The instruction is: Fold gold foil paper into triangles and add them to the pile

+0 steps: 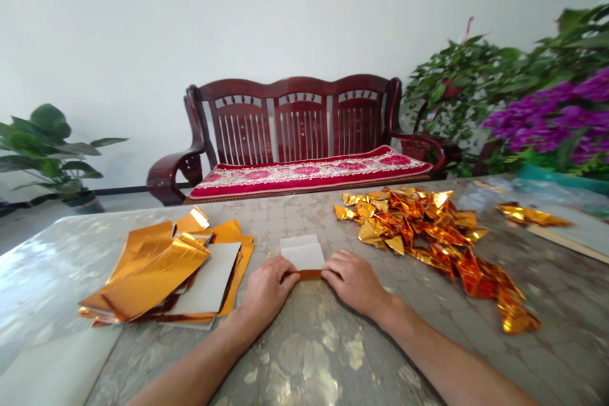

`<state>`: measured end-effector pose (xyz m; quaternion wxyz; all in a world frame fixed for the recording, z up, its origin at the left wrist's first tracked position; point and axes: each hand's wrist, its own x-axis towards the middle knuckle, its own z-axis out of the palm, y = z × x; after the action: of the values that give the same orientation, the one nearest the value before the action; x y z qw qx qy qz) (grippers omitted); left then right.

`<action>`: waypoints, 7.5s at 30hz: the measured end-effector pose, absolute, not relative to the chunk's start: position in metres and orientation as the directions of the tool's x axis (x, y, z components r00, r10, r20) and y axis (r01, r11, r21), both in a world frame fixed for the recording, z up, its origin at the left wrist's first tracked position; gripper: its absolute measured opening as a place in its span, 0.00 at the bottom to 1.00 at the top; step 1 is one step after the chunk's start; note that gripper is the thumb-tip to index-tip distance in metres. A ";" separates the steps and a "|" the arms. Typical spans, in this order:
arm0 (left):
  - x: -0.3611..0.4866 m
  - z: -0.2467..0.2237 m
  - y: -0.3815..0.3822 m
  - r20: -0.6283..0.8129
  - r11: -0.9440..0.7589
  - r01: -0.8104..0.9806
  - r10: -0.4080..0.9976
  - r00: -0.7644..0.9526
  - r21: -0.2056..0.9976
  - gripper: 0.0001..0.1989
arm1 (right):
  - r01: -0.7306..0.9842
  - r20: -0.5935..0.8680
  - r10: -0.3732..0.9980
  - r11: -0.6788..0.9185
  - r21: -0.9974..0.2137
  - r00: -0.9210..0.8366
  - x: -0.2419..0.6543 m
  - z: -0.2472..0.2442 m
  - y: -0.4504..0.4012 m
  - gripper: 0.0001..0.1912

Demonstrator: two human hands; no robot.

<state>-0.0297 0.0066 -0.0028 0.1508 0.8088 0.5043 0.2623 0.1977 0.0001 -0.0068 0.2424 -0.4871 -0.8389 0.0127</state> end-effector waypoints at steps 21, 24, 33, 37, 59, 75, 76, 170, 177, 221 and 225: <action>-0.030 0.002 0.009 0.254 -0.376 0.819 0.923 0.290 0.433 0.11 | 0.898 0.304 0.885 0.411 -0.157 -0.353 0.193 0.000 0.003 0.13; -0.029 0.004 0.010 0.269 -0.378 0.842 0.919 0.289 0.385 0.11 | 0.903 0.304 0.886 0.405 -0.142 -0.349 0.192 0.000 0.004 0.12; -0.027 0.004 0.009 0.254 -0.386 0.870 0.914 0.316 0.305 0.13 | 0.934 0.306 0.904 0.342 -0.103 -0.298 0.189 -0.002 0.006 0.13; -0.027 0.004 0.010 0.237 -0.376 0.868 0.920 0.311 0.324 0.12 | 0.935 0.301 0.907 0.338 -0.105 -0.294 0.188 -0.001 0.006 0.13; -0.029 0.002 0.009 0.234 -0.338 0.881 0.934 0.271 0.330 0.10 | 0.948 0.261 0.925 0.307 -0.084 -0.276 0.185 0.002 0.004 0.10; -0.026 -0.001 0.009 0.294 -0.503 0.792 0.860 0.418 0.347 0.06 | 0.950 0.268 0.923 0.304 -0.066 -0.276 0.185 0.001 0.003 0.10; -0.026 -0.002 0.009 0.299 -0.520 0.782 0.850 0.434 0.343 0.07 | 0.950 0.269 0.922 0.307 -0.064 -0.279 0.185 0.001 0.003 0.10; -0.012 0.010 -0.025 0.177 -0.547 0.831 0.812 0.556 -0.100 0.18 | 0.786 0.356 0.745 0.617 -0.045 -0.564 0.190 -0.004 -0.004 0.09; -0.019 0.005 -0.024 0.143 -0.528 0.835 0.824 0.548 -0.152 0.11 | 0.819 0.356 0.768 0.574 -0.013 -0.533 0.199 -0.003 -0.007 0.09; -0.029 0.015 -0.009 0.475 -0.695 0.718 0.646 0.598 0.043 0.11 | 0.848 0.528 0.672 0.482 0.221 -0.520 0.173 0.011 -0.027 0.09; -0.030 0.007 -0.004 0.417 -0.685 0.728 0.659 0.625 -0.009 0.13 | 0.826 0.506 0.664 0.523 0.210 -0.550 0.171 0.006 -0.026 0.07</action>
<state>-0.0297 -0.0044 0.0071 -0.0888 0.8971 0.3867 0.1942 0.1713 -0.0256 0.0059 0.1851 -0.4368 -0.8529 -0.2180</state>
